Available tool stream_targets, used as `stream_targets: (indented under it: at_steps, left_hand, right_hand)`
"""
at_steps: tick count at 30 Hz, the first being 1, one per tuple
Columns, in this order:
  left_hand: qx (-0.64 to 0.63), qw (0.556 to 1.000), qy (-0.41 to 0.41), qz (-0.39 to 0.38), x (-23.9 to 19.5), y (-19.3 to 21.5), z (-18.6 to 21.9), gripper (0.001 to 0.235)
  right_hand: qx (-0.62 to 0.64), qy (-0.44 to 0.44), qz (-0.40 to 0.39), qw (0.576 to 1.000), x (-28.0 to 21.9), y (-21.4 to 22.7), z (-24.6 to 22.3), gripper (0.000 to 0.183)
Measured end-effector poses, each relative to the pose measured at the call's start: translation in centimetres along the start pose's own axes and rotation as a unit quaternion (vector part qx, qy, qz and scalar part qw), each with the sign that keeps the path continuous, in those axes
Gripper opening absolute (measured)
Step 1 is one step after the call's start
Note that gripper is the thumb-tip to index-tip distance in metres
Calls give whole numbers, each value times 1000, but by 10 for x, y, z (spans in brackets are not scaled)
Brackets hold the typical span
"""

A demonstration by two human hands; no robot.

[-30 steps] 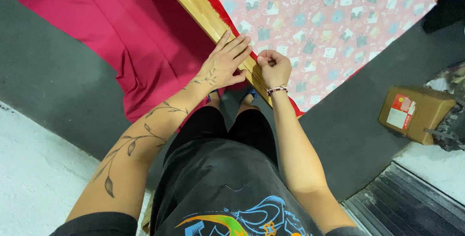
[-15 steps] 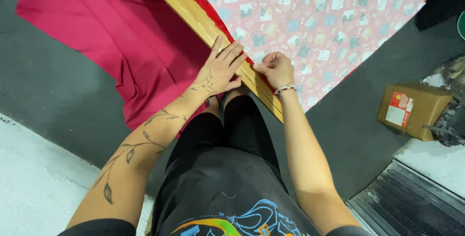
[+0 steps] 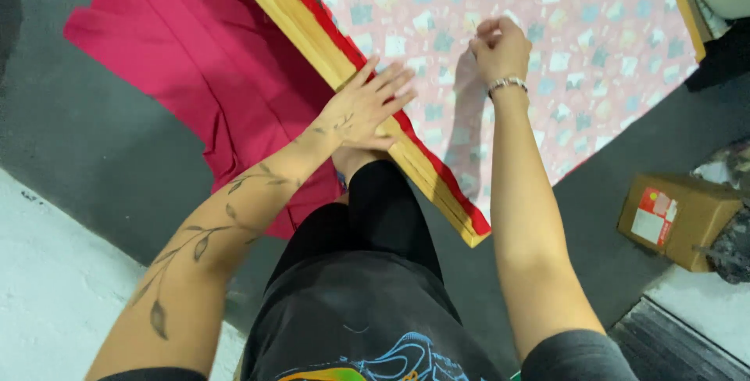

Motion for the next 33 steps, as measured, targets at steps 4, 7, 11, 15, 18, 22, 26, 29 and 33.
stream_targets:
  at_steps: [4,7,11,15,18,22,26,29,33]
  left_hand:
    - [0,999,-35,-3,-24,-12,-12,94]
    - [-132,991,-11,26,-33,-3,-11,93]
    - [-114,993,11,8,-36,4,-19,91]
    - [-102,994,47,-9,-41,3,-27,90]
    - [-121,991,53,-8,-45,3,-36,90]
    - [-130,990,59,0,-46,4,-43,92]
    - [-162,985,50,18,-47,2,-46,87]
    - [-170,983,51,50,-44,5,-48,81]
    - [-173,980,50,81,-43,7,-52,76]
  right_hand:
    - [49,53,66,995,22,1,26,11]
    - [70,-68,88,991,7,10,49,5]
    - [-33,29,129,991,-15,17,47,9]
    - [-71,43,106,991,-37,11,49,6]
    - [-98,16,91,991,-50,18,31,4]
    - [10,61,78,995,-71,-31,-30,10]
    - [126,11,-18,992,-101,-96,-59,4]
    - [112,-17,-33,993,-109,-111,-56,4]
    - [51,-9,-30,998,-110,-114,-62,4]
Point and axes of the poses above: each hand's wrist, its own x-axis towards the middle knuckle, its own y-axis out of the back of the hand, z = x × y, the point moved 5 cm from there along x, towards the middle knuckle, and after that the axes turned 4 degrees about y, right-handed, at the moved point
